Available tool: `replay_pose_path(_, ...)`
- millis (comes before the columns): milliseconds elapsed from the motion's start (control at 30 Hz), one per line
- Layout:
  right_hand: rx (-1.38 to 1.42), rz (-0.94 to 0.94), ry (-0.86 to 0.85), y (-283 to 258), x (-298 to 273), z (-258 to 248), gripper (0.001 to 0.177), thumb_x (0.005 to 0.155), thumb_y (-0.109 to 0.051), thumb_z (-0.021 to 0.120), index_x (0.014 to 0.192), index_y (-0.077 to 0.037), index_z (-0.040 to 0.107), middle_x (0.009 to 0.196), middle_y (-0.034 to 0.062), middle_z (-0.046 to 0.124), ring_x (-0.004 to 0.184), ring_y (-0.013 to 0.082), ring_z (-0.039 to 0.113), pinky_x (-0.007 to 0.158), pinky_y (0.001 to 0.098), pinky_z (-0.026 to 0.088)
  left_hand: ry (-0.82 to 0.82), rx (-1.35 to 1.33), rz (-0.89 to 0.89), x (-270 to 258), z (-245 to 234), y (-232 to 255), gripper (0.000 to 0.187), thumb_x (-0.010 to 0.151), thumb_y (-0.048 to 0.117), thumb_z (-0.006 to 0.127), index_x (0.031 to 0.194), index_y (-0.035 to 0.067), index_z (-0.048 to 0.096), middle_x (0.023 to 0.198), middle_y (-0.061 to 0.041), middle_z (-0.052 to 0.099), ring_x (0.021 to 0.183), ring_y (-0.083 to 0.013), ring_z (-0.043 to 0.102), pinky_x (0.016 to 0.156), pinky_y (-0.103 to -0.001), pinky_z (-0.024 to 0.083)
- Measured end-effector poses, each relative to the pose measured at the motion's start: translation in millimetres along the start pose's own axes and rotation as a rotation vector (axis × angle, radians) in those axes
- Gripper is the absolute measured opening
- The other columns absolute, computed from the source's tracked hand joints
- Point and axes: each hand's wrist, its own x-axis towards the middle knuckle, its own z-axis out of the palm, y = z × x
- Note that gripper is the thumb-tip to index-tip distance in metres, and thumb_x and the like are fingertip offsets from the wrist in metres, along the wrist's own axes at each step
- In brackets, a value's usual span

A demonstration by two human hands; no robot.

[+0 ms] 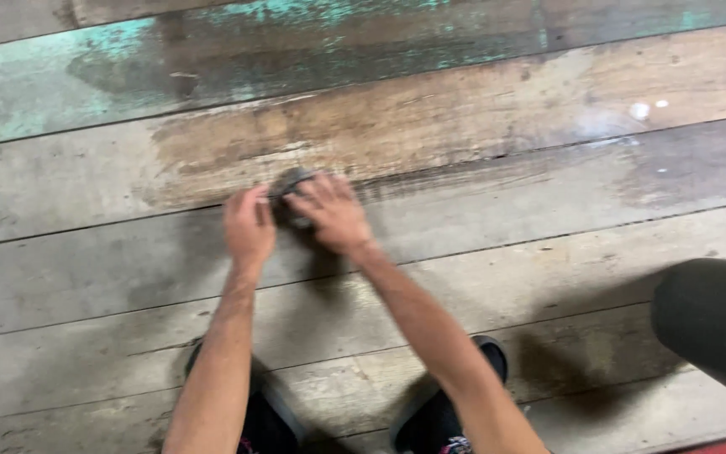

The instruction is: The person kneels on a wooden floor and scrubs the surface with a dark cloth. They repeatedly dip the cloth into a bucket of water, wring it out, and continue scrubbing different sections of the floorboards.

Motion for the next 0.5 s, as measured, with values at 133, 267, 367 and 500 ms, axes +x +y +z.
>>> replay_pose_path(133, -0.107, 0.153, 0.149, 115.5, -76.2, -61.1, 0.098, 0.052, -0.012, 0.076, 0.145, -0.038, 0.055, 0.147, -0.0010, 0.055, 0.144, 0.0322, 0.041, 0.118, 0.0599, 0.028, -0.160, 0.017, 0.281, -0.3, 79.8, 98.2, 0.033, 0.094, 0.014, 0.064, 0.125, 0.024, 0.070, 0.111, 0.000, 0.067, 0.110, -0.0272, 0.062, 0.091, -0.044, 0.051)
replay_pose_path(267, -0.194, 0.498, 0.172, 239.1, -174.4, -125.5, 0.087, 0.066, -0.006, 0.066, 0.147, -0.037, 0.055, 0.149, 0.0019, 0.054, 0.145, 0.0357, 0.040, 0.114, 0.0643, 0.029, -0.305, -0.069, 0.631, 2.2, 152.7, 213.1, 0.033, 0.100, 0.016, 0.053, 0.128, 0.023, 0.068, 0.117, 0.002, 0.064, 0.114, -0.0221, 0.061, 0.087, -0.039, 0.051)
replay_pose_path(367, -0.259, 0.731, 0.143, 320.3, -254.1, -169.2, 0.084, 0.074, -0.006, 0.064, 0.151, -0.036, 0.052, 0.152, 0.0046, 0.051, 0.146, 0.0369, 0.038, 0.112, 0.0683, 0.030, -0.366, -0.105, 0.741, -5.3, 183.9, 277.4, 0.030, 0.104, 0.018, 0.049, 0.129, 0.021, 0.067, 0.119, 0.001, 0.064, 0.118, -0.0216, 0.061, 0.086, -0.039, 0.051)
replay_pose_path(500, -0.350, 0.985, 0.214, 392.7, -326.1, -204.7, 0.073, 0.079, -0.010, 0.069, 0.147, -0.035, 0.056, 0.150, 0.0037, 0.052, 0.143, 0.0346, 0.040, 0.110, 0.0695, 0.032, -0.445, -0.053, 0.802, -13.7, 195.0, 324.1, 0.031, 0.105, 0.021, 0.049, 0.130, 0.021, 0.066, 0.120, 0.001, 0.065, 0.118, -0.0210, 0.063, 0.084, -0.039, 0.054)
